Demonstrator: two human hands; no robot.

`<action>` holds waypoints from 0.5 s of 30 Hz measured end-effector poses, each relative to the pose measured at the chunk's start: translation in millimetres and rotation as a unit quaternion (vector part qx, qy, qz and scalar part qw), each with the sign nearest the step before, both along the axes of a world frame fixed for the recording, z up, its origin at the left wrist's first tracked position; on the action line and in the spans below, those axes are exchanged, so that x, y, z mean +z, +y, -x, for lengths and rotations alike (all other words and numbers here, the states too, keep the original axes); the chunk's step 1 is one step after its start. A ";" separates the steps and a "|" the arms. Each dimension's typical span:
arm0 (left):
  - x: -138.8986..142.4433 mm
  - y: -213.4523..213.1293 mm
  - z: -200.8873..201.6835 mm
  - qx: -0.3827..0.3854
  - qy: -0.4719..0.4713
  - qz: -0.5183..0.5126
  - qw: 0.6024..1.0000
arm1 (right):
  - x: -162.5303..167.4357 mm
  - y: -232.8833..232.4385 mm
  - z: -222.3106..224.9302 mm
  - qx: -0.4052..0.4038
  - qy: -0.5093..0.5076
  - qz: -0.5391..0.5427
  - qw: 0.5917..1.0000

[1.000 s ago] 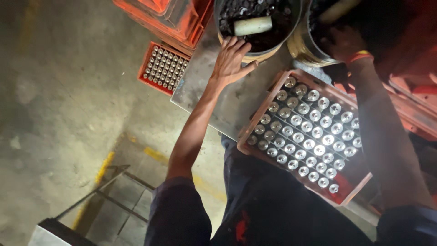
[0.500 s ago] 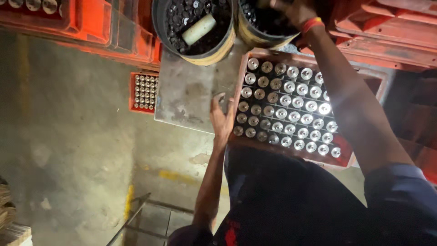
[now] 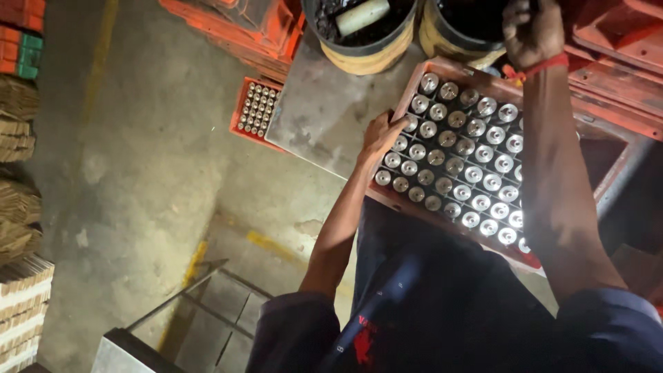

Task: The person fills a red plastic tray with small metal cups by placing dark material into each one. They use a cylindrical tool to press the material down and then stack the completed tray.

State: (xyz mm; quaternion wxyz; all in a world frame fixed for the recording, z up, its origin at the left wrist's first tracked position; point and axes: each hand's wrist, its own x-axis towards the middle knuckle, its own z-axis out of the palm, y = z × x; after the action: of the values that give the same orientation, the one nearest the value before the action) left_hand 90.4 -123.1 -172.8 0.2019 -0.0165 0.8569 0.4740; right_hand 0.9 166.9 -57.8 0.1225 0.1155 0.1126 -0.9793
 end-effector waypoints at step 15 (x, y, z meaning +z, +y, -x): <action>-21.5 2.5 -26.9 0.013 0.132 0.114 0.985 | -86.8 1.8 -292.0 -0.059 -0.170 -0.185 0.966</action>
State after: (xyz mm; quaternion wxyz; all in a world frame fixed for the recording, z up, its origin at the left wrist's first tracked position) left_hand 117.3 -120.6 -194.3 0.0775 0.0127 0.9243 0.3735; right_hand 292.9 168.7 -144.5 0.0586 0.3075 0.2625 -0.9127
